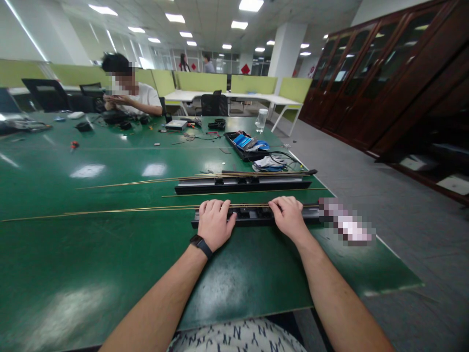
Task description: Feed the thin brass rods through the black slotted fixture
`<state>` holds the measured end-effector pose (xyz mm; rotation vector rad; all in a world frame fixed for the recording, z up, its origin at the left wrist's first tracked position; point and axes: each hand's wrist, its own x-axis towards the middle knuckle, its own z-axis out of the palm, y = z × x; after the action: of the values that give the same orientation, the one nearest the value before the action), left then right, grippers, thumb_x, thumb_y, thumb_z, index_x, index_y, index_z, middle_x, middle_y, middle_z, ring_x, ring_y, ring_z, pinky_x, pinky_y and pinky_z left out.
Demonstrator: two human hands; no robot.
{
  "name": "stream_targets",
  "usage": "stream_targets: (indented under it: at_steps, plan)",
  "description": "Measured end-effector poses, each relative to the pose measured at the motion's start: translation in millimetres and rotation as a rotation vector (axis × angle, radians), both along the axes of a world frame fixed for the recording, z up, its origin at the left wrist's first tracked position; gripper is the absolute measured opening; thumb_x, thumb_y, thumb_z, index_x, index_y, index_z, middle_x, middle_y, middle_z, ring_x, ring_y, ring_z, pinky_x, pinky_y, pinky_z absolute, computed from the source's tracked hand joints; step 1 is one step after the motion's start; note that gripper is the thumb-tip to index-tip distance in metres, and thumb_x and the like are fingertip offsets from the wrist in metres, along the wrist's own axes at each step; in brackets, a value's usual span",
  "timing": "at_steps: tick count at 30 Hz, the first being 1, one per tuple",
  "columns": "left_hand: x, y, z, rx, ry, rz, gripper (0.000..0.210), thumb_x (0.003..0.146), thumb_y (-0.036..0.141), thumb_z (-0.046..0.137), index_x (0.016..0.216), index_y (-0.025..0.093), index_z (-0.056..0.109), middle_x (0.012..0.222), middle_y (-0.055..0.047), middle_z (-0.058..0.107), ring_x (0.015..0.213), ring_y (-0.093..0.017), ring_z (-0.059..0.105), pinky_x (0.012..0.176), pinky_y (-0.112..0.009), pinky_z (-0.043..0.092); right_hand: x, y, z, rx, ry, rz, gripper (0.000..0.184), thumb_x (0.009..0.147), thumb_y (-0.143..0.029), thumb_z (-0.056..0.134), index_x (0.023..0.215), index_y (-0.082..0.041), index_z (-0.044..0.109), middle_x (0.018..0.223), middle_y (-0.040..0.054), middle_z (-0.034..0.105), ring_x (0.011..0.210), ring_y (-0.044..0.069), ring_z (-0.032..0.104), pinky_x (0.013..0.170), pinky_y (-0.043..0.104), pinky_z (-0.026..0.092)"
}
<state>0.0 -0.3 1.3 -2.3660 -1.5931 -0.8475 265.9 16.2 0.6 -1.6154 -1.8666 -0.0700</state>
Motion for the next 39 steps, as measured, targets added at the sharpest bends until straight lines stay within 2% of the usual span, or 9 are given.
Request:
stream_targets:
  at_steps: [14, 27, 39]
  plan:
    - [-0.2, -0.8, 0.5, -0.002, -0.010, -0.004, 0.035, 0.098, 0.040, 0.055, 0.126, 0.021, 0.062, 0.112, -0.011, 0.069, 0.113, -0.029, 0.058, 0.104, -0.049, 0.036, 0.1, -0.3, 1.1, -0.006, -0.011, 0.000, 0.030, 0.099, -0.045, 0.051, 0.085, -0.024, 0.067, 0.091, 0.0043, 0.073, 0.098, 0.024, 0.056, 0.092, 0.041, 0.029]
    - [0.1, 0.6, -0.7, -0.001, -0.020, -0.007, 0.035, 0.097, 0.040, 0.055, 0.127, 0.022, 0.063, 0.113, -0.012, 0.069, 0.115, -0.030, 0.058, 0.104, -0.050, 0.036, -0.2, 0.0, 0.4, 0.000, 0.000, 0.004, 0.026, 0.099, -0.038, 0.051, 0.083, -0.024, 0.065, 0.089, 0.0037, 0.072, 0.097, 0.023, 0.055, 0.090, 0.040, 0.030]
    - [0.4, -0.3, 0.9, -0.015, -0.022, -0.008, 0.035, 0.098, 0.040, 0.054, 0.127, 0.022, 0.062, 0.114, -0.012, 0.069, 0.115, -0.030, 0.058, 0.105, -0.050, 0.036, -1.4, -0.3, 1.3, 0.004, -0.013, -0.016, 0.030, 0.099, -0.044, 0.051, 0.083, -0.024, 0.066, 0.090, 0.0046, 0.073, 0.097, 0.024, 0.057, 0.090, 0.041, 0.030]
